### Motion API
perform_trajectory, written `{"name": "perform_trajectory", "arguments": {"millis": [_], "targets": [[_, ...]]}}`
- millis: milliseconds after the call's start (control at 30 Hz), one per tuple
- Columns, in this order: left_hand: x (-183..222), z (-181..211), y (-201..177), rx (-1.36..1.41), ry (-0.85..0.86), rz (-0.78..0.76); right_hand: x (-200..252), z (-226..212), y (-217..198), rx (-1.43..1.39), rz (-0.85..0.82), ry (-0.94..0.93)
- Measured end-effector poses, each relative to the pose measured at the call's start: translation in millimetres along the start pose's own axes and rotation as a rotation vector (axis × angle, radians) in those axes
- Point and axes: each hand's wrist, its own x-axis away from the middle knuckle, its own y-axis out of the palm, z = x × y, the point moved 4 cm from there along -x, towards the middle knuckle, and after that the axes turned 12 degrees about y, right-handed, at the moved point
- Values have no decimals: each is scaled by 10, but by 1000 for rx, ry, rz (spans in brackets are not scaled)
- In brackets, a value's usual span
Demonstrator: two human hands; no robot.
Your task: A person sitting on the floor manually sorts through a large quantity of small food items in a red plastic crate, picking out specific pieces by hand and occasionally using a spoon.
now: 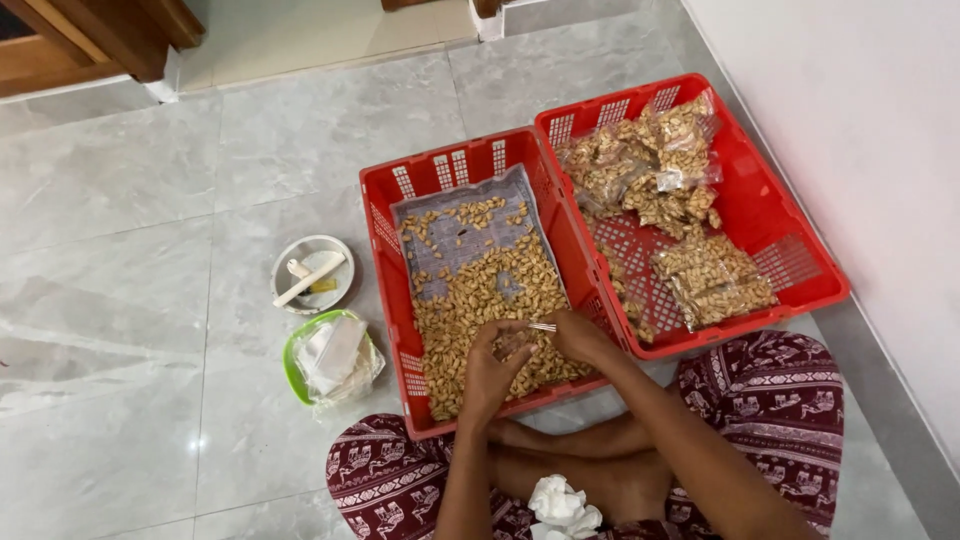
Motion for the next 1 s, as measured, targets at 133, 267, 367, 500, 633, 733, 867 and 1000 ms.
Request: {"name": "perform_trajectory", "arguments": {"millis": [133,267,367,500,633,733,867,1000], "targets": [[6,-27,-25,-21,21,-7,196,-19,-76,-11,-8,-1],[14,0,-20,-20,54,-18,372,18,-102,-223,8,-26],[0,153,-8,-34,46,-13,406,133,-131,-348,42,-80],[14,42,-15,-20,45,-39,913,-31,-412,-384,107,-115],[19,-3,-10,-28,22,-29,980,90,-578,-297,254,-81],[36,7,-7,-38,11,-44,1074,146,-700,-259,347,-81],[27,14,-7,-59,-26,-80,1200,167,-824,-272,401,-56],[19,45,-2,-86,-45,-111,1335,75,-871,-324,409,-75]]}}
